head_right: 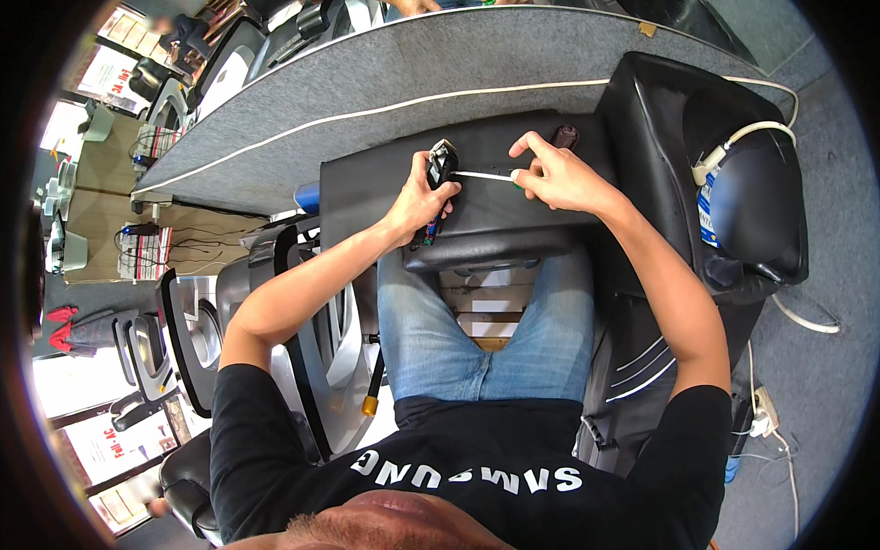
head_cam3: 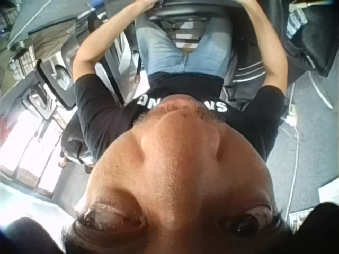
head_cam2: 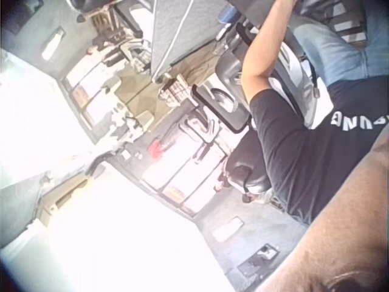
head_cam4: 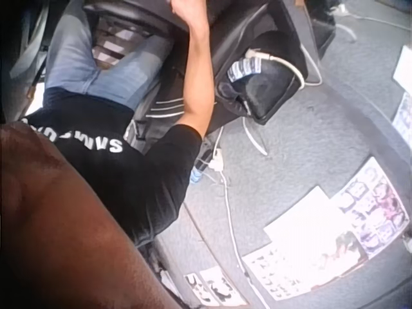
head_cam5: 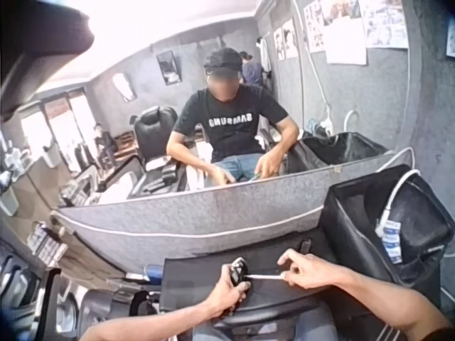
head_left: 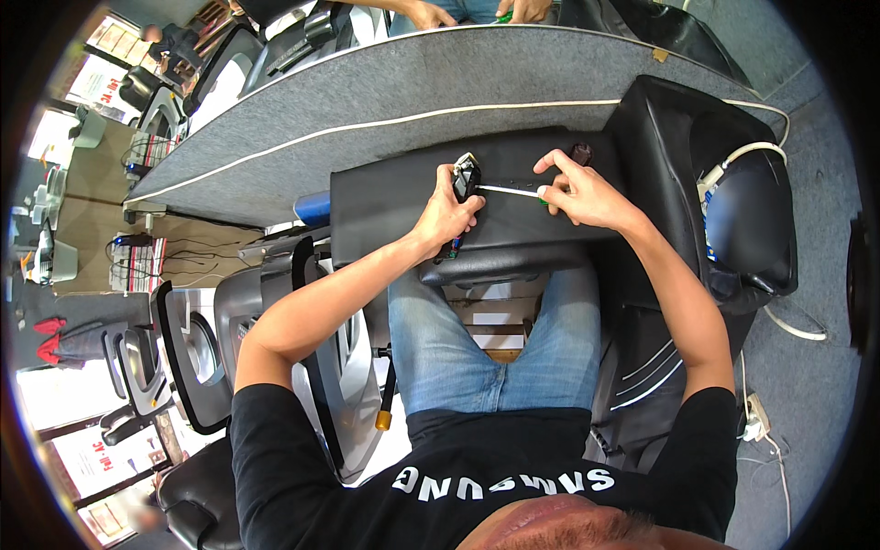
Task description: The person disassembles a clipper by using a screwdriver to remove screws from the casing and then opening the device to reveal the internal motor and components.
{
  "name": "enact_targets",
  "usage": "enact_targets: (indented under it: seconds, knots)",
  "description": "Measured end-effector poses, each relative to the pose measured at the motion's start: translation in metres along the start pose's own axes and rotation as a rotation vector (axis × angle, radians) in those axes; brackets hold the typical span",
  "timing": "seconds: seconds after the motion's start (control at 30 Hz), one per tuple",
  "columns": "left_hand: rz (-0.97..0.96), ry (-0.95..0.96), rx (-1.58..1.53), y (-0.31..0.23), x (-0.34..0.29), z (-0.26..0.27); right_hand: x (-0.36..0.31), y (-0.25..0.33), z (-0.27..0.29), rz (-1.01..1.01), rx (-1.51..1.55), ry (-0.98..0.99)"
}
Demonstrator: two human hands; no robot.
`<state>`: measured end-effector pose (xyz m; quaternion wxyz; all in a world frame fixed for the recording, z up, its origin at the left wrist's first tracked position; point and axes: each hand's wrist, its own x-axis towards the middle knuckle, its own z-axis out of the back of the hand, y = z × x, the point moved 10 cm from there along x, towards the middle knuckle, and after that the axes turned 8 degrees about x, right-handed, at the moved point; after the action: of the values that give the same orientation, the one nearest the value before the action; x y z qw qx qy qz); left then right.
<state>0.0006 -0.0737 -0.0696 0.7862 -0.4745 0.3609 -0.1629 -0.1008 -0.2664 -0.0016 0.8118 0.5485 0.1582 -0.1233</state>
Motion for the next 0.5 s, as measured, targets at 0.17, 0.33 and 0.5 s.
enact_targets:
  seconds: [0.17, 0.33, 0.5]
  knots:
    - [0.017, 0.008, 0.006, -0.005, -0.003, -0.002, 0.003, -0.005, 0.003, 0.056, 0.031, -0.010]
    - [0.017, -0.011, -0.010, 0.001, 0.002, 0.003, 0.001, 0.005, -0.002, 0.171, 0.059, 0.034]
    - [0.030, 0.007, -0.012, 0.002, 0.002, 0.000, -0.001, 0.009, -0.001, 0.204, -0.082, -0.002]
